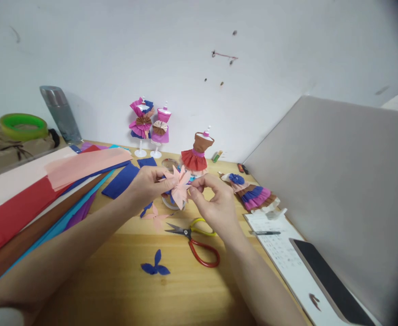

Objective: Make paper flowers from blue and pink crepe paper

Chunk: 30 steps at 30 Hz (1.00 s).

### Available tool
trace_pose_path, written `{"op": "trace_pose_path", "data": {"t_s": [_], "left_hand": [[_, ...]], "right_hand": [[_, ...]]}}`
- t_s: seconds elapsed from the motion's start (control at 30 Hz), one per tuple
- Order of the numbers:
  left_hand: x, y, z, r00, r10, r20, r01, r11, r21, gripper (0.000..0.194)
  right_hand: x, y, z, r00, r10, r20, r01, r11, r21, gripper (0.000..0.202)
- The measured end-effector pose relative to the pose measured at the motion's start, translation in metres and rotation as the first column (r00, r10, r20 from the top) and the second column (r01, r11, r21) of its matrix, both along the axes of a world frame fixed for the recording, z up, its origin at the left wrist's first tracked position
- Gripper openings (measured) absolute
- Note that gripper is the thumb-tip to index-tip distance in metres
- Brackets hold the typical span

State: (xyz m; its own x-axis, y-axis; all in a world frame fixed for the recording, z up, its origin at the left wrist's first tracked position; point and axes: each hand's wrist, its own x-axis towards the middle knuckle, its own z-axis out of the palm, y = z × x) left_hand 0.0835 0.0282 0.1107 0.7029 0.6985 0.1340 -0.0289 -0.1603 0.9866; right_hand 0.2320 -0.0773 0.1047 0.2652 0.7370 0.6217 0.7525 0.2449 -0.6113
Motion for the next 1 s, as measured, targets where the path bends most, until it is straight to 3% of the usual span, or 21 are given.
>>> {"op": "trace_pose_path", "data": {"t_s": [0.4,0.5,0.6,0.73,0.8,0.87,1.0], "left_hand": [[0.002,0.001,-0.001,1.000,-0.007,-0.025,0.009,0.994,0.110,0.028],[0.003,0.002,-0.004,0.999,-0.020,-0.031,0.024,0.990,0.139,0.028],[0.003,0.001,-0.004,0.997,-0.025,-0.072,0.036,0.985,0.169,0.029],[-0.001,0.000,-0.002,0.995,-0.008,-0.101,0.034,0.967,0.253,0.030],[-0.002,0.000,-0.001,0.993,-0.038,-0.113,0.068,0.960,0.273,0.031],[-0.003,0.001,-0.001,0.991,-0.042,-0.127,0.077,0.953,0.291,0.031],[-0.003,0.001,-0.001,0.993,0.010,-0.114,0.031,0.938,0.346,0.028]], "right_hand": [[0.006,0.007,-0.005,1.000,0.027,-0.005,-0.027,0.997,-0.070,0.010],[0.011,0.010,-0.009,0.995,0.050,-0.088,-0.056,0.996,-0.073,0.009],[0.016,0.013,-0.014,0.960,0.078,-0.268,-0.077,0.997,0.015,0.006],[0.018,0.013,-0.016,0.872,0.273,-0.406,-0.231,0.961,0.149,0.029],[0.015,0.012,-0.015,0.848,0.363,-0.387,-0.341,0.932,0.126,0.046],[0.011,0.011,-0.014,0.869,0.358,-0.342,-0.349,0.933,0.090,0.050],[0.004,0.008,-0.012,0.971,0.204,-0.125,-0.184,0.971,0.151,0.023]]}}
